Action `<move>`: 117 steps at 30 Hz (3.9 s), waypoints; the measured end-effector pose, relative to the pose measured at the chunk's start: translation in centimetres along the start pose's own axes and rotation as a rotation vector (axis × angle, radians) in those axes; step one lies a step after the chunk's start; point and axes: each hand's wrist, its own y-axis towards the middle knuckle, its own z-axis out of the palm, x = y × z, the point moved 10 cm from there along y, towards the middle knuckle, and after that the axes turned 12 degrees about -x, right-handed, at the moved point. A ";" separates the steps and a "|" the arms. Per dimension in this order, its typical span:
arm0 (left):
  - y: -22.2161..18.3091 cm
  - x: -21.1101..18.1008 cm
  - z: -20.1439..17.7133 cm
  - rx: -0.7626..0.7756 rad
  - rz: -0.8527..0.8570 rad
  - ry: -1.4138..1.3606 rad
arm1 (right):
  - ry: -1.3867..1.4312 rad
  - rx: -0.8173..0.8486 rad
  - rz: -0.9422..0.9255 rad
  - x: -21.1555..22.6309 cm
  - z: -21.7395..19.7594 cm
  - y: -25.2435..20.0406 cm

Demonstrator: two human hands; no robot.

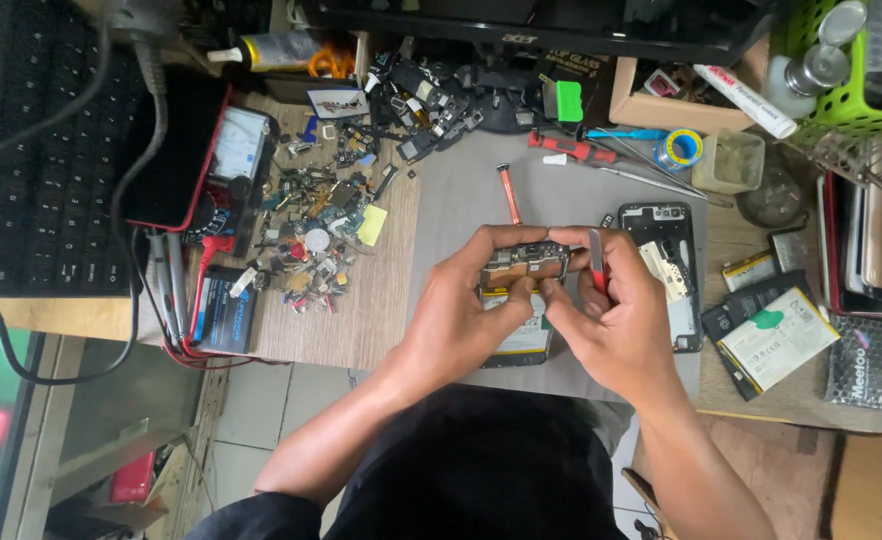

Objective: Assembling internal components of a smartphone, including connecting ribbon cables and installing the battery.

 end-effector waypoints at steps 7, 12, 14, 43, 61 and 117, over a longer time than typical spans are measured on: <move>0.5 -1.8 -0.3 0.050 0.071 0.032 | 0.063 -0.050 0.041 0.3 0.4 -0.1; 0.6 -1.6 -0.4 0.058 0.078 0.021 | 0.079 -0.049 0.004 -0.7 0.7 -0.3; 0.5 -1.3 -0.4 0.055 0.078 0.025 | 0.093 -0.043 -0.007 -0.7 0.8 0.2; 0.6 2.5 -0.1 0.001 -0.116 -0.003 | 0.186 0.101 0.280 -2.9 -0.1 1.4; -0.8 1.9 0.3 -0.100 0.196 0.304 | 0.176 0.073 0.397 -6.1 -0.3 0.0; 0.6 11.9 -1.6 -0.070 -0.474 0.089 | -0.189 0.048 -0.263 1.7 -0.3 2.6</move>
